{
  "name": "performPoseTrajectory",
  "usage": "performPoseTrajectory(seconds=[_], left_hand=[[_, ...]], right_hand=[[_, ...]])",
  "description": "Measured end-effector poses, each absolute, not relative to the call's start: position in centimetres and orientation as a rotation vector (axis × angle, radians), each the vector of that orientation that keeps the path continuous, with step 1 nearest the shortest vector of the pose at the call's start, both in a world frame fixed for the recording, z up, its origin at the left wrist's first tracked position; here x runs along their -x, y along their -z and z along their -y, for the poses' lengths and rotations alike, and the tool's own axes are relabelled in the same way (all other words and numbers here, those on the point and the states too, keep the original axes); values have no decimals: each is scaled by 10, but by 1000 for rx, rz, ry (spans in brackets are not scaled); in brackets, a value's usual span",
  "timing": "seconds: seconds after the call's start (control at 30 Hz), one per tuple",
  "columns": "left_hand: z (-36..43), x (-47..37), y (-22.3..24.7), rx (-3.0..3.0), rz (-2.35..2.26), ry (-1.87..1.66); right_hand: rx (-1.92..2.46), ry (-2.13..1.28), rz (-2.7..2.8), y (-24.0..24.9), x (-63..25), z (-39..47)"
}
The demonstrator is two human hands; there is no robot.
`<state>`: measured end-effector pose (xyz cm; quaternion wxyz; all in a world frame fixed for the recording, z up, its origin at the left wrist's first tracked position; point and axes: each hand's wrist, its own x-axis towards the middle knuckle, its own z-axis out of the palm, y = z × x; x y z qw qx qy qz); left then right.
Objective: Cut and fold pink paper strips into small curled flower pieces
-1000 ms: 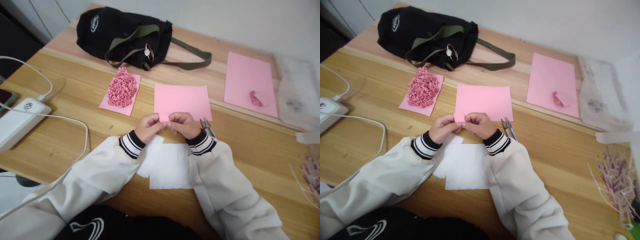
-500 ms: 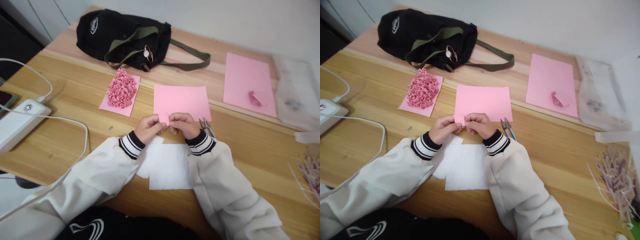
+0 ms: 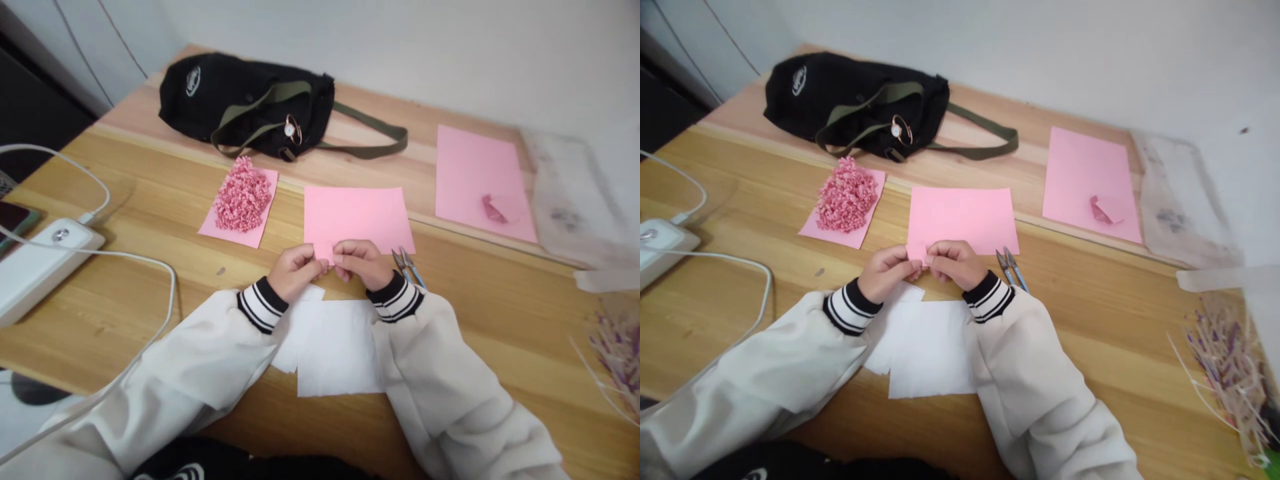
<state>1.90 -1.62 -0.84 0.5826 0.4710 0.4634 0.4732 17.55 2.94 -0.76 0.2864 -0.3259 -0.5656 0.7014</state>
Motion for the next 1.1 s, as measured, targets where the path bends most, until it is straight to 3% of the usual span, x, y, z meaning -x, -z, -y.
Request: performPoseTrajectory(seconds=[1.1], left_hand=[[13,-18,19,-1177,-1147,-1004]], right_hand=[[1003,-1919,1489,20,-174,-32]])
